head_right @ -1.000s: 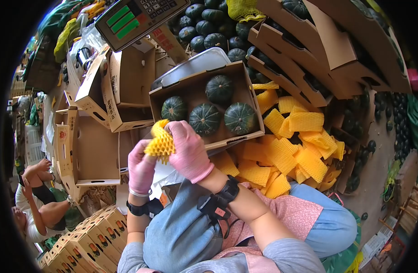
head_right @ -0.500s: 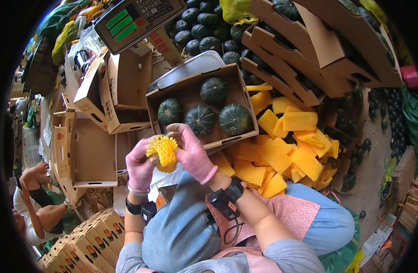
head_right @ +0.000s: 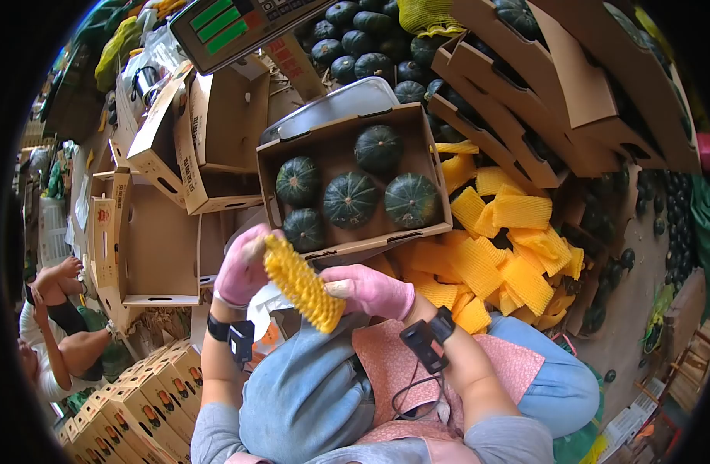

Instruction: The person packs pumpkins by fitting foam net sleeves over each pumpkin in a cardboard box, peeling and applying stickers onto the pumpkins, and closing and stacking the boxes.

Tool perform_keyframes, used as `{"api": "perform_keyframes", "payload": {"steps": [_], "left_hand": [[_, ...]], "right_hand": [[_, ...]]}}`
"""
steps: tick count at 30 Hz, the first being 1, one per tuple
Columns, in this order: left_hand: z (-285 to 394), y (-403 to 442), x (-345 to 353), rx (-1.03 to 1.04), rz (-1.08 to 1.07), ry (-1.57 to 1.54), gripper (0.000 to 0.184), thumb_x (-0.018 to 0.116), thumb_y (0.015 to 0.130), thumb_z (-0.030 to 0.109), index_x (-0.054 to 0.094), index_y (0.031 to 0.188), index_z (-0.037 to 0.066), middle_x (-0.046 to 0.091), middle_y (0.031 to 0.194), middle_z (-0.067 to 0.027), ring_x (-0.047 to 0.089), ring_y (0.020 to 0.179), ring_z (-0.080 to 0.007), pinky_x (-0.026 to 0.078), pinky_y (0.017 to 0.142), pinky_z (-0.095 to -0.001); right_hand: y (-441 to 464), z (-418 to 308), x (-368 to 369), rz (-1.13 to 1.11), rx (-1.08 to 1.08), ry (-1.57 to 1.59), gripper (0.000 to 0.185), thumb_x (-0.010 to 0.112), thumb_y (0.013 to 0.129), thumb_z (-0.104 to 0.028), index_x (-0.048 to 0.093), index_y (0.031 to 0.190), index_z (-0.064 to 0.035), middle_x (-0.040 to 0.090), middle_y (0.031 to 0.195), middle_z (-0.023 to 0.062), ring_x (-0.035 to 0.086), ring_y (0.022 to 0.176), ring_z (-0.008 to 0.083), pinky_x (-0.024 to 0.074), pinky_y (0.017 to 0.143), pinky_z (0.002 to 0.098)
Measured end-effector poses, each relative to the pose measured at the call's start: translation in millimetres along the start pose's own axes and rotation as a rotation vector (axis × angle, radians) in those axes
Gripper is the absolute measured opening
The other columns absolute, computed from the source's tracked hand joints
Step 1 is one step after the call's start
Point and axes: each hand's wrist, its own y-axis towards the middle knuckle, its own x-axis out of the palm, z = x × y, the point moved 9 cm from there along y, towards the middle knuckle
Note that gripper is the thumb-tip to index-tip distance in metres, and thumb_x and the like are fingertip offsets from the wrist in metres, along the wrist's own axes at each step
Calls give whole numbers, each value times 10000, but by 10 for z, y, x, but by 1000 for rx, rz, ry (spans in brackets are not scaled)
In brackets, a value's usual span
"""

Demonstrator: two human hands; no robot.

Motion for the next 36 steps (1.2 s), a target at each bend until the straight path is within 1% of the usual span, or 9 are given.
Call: {"api": "perform_keyframes", "payload": {"steps": [2,6,11,13,21,25,29,30,36], "left_hand": [[-23,123,248,-164,-24,3,380,561,922,294,554,1159,-3,610,1016,-63,588,889,-137,482,819,-287],[-104,484,340,-315,-360,562,381,604,905,336,610,1073,-6,608,910,-11,547,824,-68,473,712,-259],[439,1209,528,366,-143,1355,266,624,891,282,608,939,20,596,823,-120,575,767,-201,475,694,-323],[205,1442,444,135,-248,1389,278,592,905,288,594,1001,28,606,878,-154,586,831,-245,482,748,-343],[567,845,324,193,14,1089,285,544,934,284,551,1006,8,564,860,-64,512,799,-136,451,721,-280],[323,146,-224,244,348,1144,267,607,894,243,566,1026,15,578,965,-145,550,878,-199,458,818,-329],[264,242,-318,469,229,524,203,590,918,162,534,1051,20,559,1037,-34,494,910,-101,444,818,-275],[206,302,-397,374,214,566,240,591,926,201,524,1072,24,499,1256,-59,460,897,-57,416,809,-223],[331,350,-676,530,473,514,125,601,928,145,558,939,28,546,813,21,475,750,-42,419,674,-193]], "right_hand": [[-143,-213,-53,185,-51,-35,301,502,965,-236,533,1151,0,615,1071,73,605,995,157,499,882,301],[-334,-572,-345,499,-278,131,173,464,981,-222,530,1052,-79,627,895,23,611,664,87,475,462,192],[-198,-631,-599,790,-59,-67,206,413,993,-209,491,1147,-98,585,1043,46,613,864,157,551,572,281],[-27,-556,-707,658,-87,239,246,408,996,-207,462,1215,-109,563,1124,61,603,967,202,563,646,315],[-58,-830,-517,896,-179,-345,165,456,968,-212,531,1102,-153,588,963,30,585,719,103,493,444,232],[261,-693,-432,824,-292,-960,117,517,932,-145,532,1028,-79,569,941,174,589,857,319,489,753,384],[369,-854,-513,731,-641,-995,99,556,908,-98,537,1002,-72,583,874,150,604,792,287,485,710,337],[381,-897,-521,769,-657,-991,100,562,909,-111,537,995,-67,586,851,150,607,765,275,485,687,330],[607,-1026,-807,869,-609,-851,100,594,913,-160,596,934,-63,596,752,142,597,701,168,478,639,293]]}}
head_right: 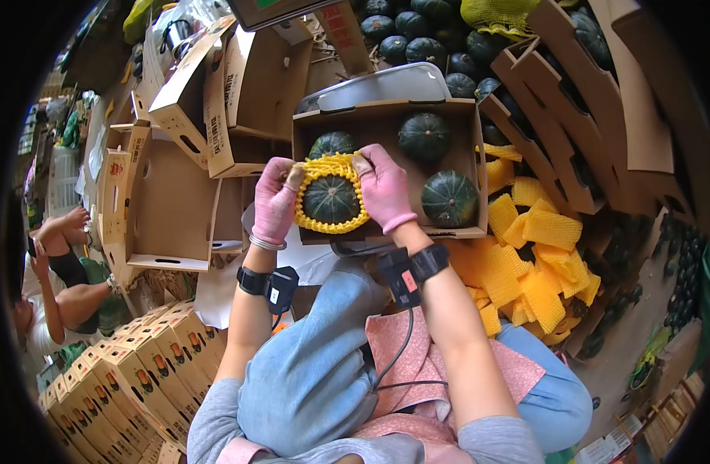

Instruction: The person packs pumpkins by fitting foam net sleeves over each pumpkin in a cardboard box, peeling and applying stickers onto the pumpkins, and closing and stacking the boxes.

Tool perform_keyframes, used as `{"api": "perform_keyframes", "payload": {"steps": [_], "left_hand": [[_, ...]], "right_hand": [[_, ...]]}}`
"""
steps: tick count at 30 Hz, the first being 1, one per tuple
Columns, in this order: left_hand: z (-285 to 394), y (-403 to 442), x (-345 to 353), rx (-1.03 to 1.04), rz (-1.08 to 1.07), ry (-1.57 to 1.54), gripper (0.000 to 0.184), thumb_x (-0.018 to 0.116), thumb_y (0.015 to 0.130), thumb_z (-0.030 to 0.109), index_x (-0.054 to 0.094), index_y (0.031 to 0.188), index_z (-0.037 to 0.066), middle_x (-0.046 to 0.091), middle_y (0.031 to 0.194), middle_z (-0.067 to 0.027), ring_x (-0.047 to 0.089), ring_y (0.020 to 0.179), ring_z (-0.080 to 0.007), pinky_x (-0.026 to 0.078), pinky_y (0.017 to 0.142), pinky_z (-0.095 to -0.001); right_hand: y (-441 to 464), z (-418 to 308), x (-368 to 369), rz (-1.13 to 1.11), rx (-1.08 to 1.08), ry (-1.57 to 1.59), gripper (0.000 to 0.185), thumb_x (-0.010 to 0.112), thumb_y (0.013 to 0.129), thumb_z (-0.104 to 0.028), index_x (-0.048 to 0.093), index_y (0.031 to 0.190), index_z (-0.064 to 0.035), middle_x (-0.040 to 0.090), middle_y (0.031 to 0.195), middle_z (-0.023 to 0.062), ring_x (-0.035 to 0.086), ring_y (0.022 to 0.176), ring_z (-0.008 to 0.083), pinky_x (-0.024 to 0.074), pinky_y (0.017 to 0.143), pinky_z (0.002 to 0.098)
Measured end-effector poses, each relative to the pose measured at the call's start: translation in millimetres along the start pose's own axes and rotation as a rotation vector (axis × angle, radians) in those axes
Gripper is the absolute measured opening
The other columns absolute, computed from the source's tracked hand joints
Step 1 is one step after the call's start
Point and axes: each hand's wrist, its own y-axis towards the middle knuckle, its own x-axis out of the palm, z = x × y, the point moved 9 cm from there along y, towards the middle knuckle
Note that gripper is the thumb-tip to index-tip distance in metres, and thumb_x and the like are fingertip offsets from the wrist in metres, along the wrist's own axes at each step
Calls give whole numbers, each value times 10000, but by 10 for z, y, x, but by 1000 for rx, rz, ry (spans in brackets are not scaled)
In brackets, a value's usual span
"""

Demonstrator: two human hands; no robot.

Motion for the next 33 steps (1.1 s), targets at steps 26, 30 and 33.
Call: {"api": "perform_keyframes", "payload": {"steps": [26,30,33], "left_hand": [[460,-214,254,128,-365,776,689,727,725,461,540,1245,49,563,1101,-165,576,1009,-334,474,877,-378],[364,-205,225,45,-350,686,850,716,663,569,512,1269,8,548,1119,-150,557,1043,-275,451,921,-363],[319,-222,225,98,-379,601,942,717,612,624,498,1277,-6,537,1129,-153,542,1066,-267,432,943,-354]], "right_hand": [[-537,-321,90,-102,-29,-602,403,517,857,-68,565,1227,-223,562,932,166,632,749,389,531,686,475],[-445,-317,95,-149,35,-607,384,507,869,-73,577,1223,-206,570,930,181,628,793,395,527,724,469],[-401,-237,72,-129,-4,-545,384,499,871,-72,585,1223,-197,577,914,189,622,826,390,517,766,450]]}}
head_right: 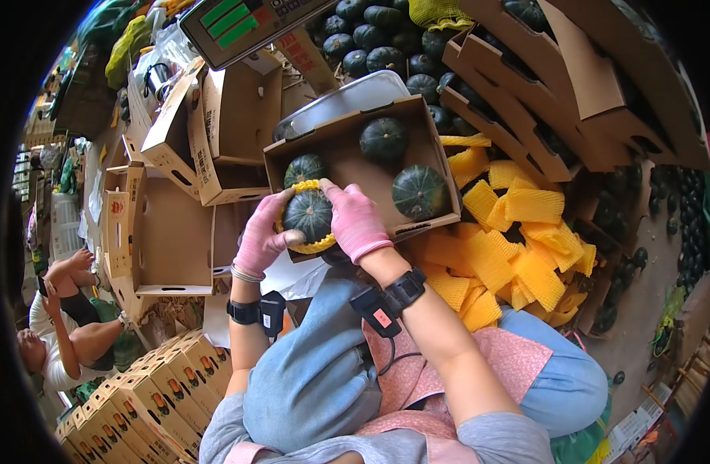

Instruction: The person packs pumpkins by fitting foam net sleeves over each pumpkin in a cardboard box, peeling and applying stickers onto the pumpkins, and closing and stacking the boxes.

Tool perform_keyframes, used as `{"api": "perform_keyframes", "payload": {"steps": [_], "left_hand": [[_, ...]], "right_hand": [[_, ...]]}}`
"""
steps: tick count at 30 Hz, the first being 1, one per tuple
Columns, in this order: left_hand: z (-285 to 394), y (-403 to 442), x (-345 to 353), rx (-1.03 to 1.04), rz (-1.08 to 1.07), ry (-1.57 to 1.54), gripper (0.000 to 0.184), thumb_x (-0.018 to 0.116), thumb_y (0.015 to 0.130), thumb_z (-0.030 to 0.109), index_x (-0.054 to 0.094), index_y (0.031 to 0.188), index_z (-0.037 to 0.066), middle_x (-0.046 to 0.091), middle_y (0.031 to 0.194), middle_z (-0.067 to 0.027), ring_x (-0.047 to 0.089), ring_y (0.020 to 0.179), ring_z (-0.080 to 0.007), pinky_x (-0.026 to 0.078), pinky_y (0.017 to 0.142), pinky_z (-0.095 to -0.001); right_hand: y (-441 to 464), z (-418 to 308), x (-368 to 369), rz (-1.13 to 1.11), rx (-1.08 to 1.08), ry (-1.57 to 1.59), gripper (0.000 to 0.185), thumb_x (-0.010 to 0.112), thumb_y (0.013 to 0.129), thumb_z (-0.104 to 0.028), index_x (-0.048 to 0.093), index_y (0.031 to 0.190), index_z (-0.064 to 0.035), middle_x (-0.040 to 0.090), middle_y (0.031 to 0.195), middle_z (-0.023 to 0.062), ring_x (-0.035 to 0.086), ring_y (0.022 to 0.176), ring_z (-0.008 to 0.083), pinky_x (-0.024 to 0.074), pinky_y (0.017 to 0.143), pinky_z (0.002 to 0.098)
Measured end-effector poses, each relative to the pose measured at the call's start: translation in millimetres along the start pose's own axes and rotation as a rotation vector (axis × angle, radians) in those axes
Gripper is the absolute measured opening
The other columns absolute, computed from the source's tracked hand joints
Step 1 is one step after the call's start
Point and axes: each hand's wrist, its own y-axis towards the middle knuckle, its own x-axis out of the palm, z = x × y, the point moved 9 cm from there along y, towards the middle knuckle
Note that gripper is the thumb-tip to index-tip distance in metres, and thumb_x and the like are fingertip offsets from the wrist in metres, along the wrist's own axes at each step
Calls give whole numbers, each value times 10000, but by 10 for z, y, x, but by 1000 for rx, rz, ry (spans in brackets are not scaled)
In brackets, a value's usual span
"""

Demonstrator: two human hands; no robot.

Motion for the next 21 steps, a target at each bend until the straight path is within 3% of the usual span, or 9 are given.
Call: {"api": "perform_keyframes", "payload": {"steps": [4,8,9,13,16,17,18,20,21], "left_hand": [[45,13,35,29,9,13,1038,711,563,666,470,1286,-39,527,1126,-144,524,1087,-256,411,960,-345],[250,-14,91,106,78,-41,966,696,641,653,458,1317,5,518,1189,-188,534,1119,-332,435,947,-379],[317,-38,121,76,74,-21,971,707,663,631,415,1354,15,507,1227,-178,510,1162,-319,421,968,-374],[110,-96,559,-177,-190,-441,987,762,776,344,120,1497,140,590,1120,-204,623,799,-131,512,725,-279],[19,45,675,-212,-272,-201,733,729,815,283,341,1417,124,641,1010,-157,616,796,-127,514,709,-282],[85,105,647,-298,-208,-189,583,719,818,244,453,1318,106,652,909,-131,624,746,-149,513,687,-292],[126,193,588,-143,-71,20,485,671,846,145,472,1286,98,614,774,-40,560,661,-85,479,607,-253],[177,273,594,-163,-40,68,446,672,844,154,490,1248,104,611,720,-81,573,613,-111,471,575,-265],[212,306,589,-160,-33,88,453,694,817,208,499,1205,82,618,695,-175,636,646,-307,493,604,-383]], "right_hand": [[33,198,19,40,47,158,376,497,878,-83,581,1233,-174,618,959,212,609,891,403,498,820,435],[22,365,-283,207,216,251,331,518,880,-123,537,1209,-91,625,1013,239,593,944,421,493,830,450],[39,304,-433,305,117,223,327,523,875,-119,522,1199,-77,622,1019,237,594,942,418,497,822,454],[239,167,-766,335,-234,173,333,499,851,-62,535,1183,-65,608,1088,207,585,986,393,493,857,437],[45,204,-1191,371,-316,65,315,462,840,-26,596,1123,-64,618,1096,170,585,1030,337,480,905,404],[-107,362,-1428,507,-287,-34,303,454,833,-16,608,1089,-67,622,1020,162,590,966,324,484,865,411],[-295,564,-1657,641,-115,-208,258,464,819,1,619,1016,-57,600,947,145,566,926,320,483,817,414],[-581,1166,-1909,643,267,-614,274,623,766,-94,529,1022,-78,527,1059,147,509,1017,323,481,802,417],[-631,1404,-1981,525,564,-714,443,708,740,-230,469,1082,-83,498,1114,166,491,1054,328,484,835,424]]}}
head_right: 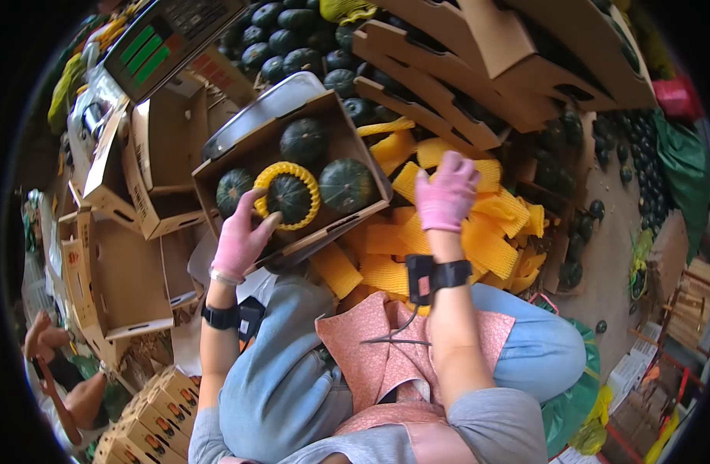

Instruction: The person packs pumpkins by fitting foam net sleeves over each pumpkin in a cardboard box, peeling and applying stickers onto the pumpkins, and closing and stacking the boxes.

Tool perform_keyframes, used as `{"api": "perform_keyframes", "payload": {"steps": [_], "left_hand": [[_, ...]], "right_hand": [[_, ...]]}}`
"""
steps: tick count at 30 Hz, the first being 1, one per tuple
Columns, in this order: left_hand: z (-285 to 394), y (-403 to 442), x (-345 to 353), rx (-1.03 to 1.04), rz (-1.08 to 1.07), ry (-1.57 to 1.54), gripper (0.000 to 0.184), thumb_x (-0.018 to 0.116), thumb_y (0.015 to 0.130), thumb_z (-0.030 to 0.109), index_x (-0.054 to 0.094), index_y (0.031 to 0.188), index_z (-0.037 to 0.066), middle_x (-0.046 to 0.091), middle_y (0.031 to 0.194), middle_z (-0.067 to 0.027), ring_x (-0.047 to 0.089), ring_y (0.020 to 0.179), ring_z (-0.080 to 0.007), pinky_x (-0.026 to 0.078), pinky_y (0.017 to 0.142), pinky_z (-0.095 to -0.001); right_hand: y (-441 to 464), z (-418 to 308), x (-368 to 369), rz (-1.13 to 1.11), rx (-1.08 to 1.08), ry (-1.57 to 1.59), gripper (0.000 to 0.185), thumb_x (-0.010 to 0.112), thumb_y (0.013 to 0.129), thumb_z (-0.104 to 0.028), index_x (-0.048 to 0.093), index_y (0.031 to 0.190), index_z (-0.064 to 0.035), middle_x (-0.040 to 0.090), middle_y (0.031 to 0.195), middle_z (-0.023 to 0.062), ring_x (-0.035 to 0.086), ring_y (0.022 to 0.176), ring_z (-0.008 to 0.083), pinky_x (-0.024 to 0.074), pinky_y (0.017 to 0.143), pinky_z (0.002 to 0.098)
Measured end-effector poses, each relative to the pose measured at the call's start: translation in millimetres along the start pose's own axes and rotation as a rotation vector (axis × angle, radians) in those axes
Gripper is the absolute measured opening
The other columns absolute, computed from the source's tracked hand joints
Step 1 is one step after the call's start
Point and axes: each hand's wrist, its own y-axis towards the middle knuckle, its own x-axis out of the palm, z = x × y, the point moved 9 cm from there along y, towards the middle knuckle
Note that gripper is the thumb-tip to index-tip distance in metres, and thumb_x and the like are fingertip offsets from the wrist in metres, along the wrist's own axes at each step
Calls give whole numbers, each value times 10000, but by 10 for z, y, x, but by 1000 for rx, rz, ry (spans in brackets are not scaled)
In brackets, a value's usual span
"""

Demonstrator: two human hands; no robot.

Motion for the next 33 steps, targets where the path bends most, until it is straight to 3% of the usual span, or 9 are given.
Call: {"api": "perform_keyframes", "payload": {"steps": [5,7,11,14,18,22,27,29,33], "left_hand": [[363,90,-162,161,169,324,235,682,793,229,638,1011,153,637,885,-101,620,825,-296,507,702,-378],[783,54,-75,648,287,453,289,694,755,219,624,1025,141,591,1016,-77,571,964,-276,482,804,-379],[545,185,166,438,174,520,361,711,709,163,610,1051,108,571,1133,-91,530,1084,-299,452,880,-387],[518,80,-104,459,362,464,344,725,703,131,644,1037,121,568,1184,-117,534,1097,-343,434,930,-427],[88,145,-170,352,316,322,481,625,843,182,473,1296,133,624,1115,-88,573,1090,-249,310,1044,-487],[22,223,-221,312,322,573,424,581,827,86,507,1240,144,630,1101,-47,546,1136,-243,256,1057,-563],[37,259,-385,244,473,665,402,586,770,32,552,1156,140,616,1112,-47,539,1146,-243,251,1059,-564],[334,114,-375,607,458,342,319,622,736,8,619,1035,117,613,1063,-71,561,1061,-291,420,946,-444],[387,15,32,649,163,339,283,683,712,70,647,993,86,604,1049,-87,552,1005,-311,476,858,-409]], "right_hand": [[236,791,584,-153,103,-129,315,572,854,-278,550,1038,-22,598,1058,209,595,973,369,491,846,452],[224,884,591,-148,33,2,237,599,848,-250,583,932,-29,615,974,200,606,895,372,485,801,436],[59,747,143,-149,85,352,170,682,772,-161,581,777,-25,632,944,171,603,754,349,475,732,400],[-57,194,-484,219,-299,402,99,641,741,-80,580,791,-21,628,896,134,601,699,317,492,657,360],[-158,-735,-702,141,-593,643,152,522,717,38,579,822,-56,555,787,111,578,632,281,495,580,359],[-781,-1895,-272,-255,-1063,365,267,648,733,-203,578,972,-107,556,929,109,632,803,279,539,650,391],[-400,-2040,-103,-185,-901,84,559,609,743,-17,559,1229,-289,521,1153,117,641,841,298,545,694,401],[-340,-2258,71,-301,-1061,25,622,598,737,13,534,1255,-326,480,1232,141,643,865,307,547,717,408],[-354,-2537,490,-460,-1154,-269,318,512,889,-169,590,1176,-280,441,1310,136,664,925,315,546,760,406]]}}
